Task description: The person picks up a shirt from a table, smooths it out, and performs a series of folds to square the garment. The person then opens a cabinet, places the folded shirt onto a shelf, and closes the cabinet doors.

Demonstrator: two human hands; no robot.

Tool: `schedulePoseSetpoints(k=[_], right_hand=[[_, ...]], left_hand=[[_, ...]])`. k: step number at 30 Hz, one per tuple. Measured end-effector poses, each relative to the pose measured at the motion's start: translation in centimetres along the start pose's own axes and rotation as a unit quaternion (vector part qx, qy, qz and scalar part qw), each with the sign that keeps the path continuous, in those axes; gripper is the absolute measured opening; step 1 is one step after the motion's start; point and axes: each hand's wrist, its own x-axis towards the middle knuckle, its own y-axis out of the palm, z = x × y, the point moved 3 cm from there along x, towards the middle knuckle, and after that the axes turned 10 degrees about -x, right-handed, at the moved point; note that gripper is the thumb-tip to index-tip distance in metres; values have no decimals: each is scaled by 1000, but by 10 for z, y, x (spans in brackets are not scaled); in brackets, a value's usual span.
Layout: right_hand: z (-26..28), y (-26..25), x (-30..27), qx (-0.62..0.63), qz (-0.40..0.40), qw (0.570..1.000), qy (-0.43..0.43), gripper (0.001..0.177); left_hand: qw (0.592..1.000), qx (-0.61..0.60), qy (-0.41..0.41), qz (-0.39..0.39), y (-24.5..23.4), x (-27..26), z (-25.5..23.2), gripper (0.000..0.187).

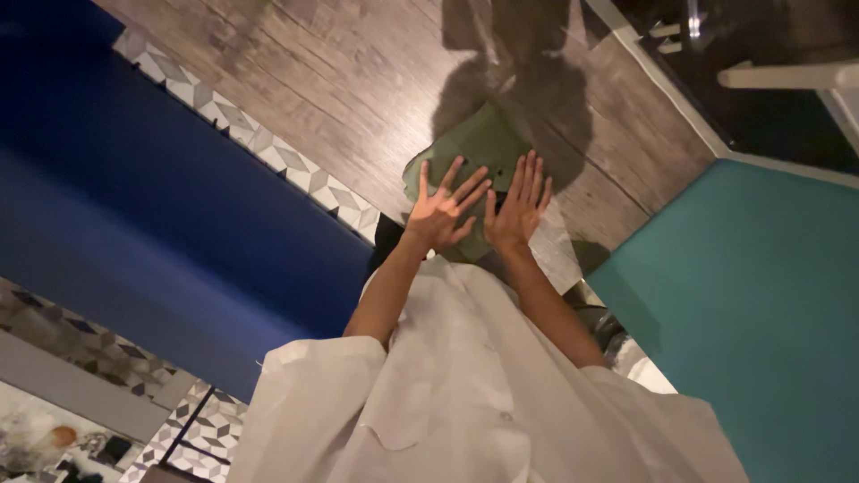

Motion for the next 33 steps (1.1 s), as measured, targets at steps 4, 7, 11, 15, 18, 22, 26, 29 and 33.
schedulePoseSetpoints(k=[4, 7, 11, 15, 18, 22, 26, 29, 33], right_hand=[[1, 0, 0, -2, 6, 1000, 9, 83], [2, 2, -2, -21, 18, 1000, 14, 82], [0, 0, -7, -13, -22, 1000, -4, 78], [-1, -2, -13, -18, -64, 998, -24, 76], [-4, -6, -15, 6, -92, 995, -41, 75], [-21, -19, -27, 77, -109, 990, -41, 73], [-27, -25, -64, 129, -103, 984, 66, 80], [-24, -14, -82, 126, -110, 973, 158, 76], [-13, 6, -103, 202, -104, 938, 261, 63]], left_hand=[[1000, 18, 3, -6, -4, -1, -4, 80], [998, 59, 2, 5, -6, -3, -8, 81], [991, 135, -17, 23, -15, -4, -21, 80], [983, 179, -33, 26, -22, -10, -34, 80], [983, 179, -26, 9, -30, -11, -37, 80], [990, 144, -6, -4, -32, -7, -38, 81], [995, 92, 19, 30, -33, 6, -39, 87], [993, 96, 27, 62, -41, 25, -37, 87], [993, 66, 87, 36, -57, 50, -19, 76]])
